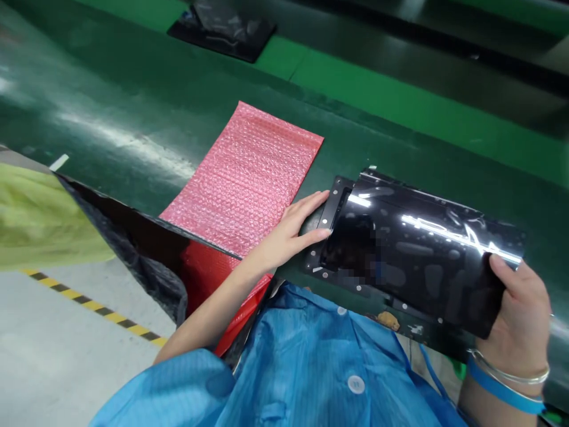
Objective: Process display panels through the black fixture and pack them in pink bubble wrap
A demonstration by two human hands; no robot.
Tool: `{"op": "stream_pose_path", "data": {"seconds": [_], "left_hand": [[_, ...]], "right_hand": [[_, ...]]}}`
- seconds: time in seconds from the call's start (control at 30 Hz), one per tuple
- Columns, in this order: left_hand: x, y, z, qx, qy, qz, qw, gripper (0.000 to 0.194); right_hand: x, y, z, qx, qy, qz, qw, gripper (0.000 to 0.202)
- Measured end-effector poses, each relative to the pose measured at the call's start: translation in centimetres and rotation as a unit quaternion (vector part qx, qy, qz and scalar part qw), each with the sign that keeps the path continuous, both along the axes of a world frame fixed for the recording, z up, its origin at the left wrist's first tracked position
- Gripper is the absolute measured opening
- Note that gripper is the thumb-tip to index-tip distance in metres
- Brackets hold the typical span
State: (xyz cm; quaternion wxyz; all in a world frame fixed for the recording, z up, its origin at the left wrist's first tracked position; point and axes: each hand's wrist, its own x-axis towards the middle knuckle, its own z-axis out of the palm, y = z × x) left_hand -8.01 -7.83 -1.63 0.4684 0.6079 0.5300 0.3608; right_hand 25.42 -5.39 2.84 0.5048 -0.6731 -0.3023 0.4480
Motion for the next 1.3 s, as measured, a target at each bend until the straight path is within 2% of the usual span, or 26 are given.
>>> {"op": "stream_pose_path", "data": {"seconds": [0.1,0.2,0.4,0.73,0.97,1.3], "left_hand": [[0.2,0.0,0.1,0.016,0.083,-0.032,0.996,0.086],[0.5,0.0,0.0,0.041,0.134,-0.055,0.989,0.086],[1.2,-0.2,-0.7,0.093,0.190,-0.042,0.977,0.082],[1.8,-0.3,-1.4,0.127,0.215,-0.011,0.968,0.076],[1.9,-0.3,-1.5,0.131,0.218,-0.010,0.967,0.070],[2.0,-0.3,-1.3,0.134,0.236,-0.011,0.962,0.063]], "right_hand": [[-0.6,-0.5,0.5,-0.054,0.014,0.019,0.998,0.036],[-1.0,-0.6,0.8,-0.069,0.017,0.028,0.997,0.040],[-0.8,-0.3,0.8,-0.062,-0.018,0.020,0.998,0.038],[-0.1,0.0,0.2,-0.042,-0.049,0.018,0.998,0.028],[-0.6,0.1,0.4,-0.021,-0.054,0.037,0.998,0.030],[-0.1,0.3,0.3,-0.029,-0.055,0.025,0.998,0.033]]}}
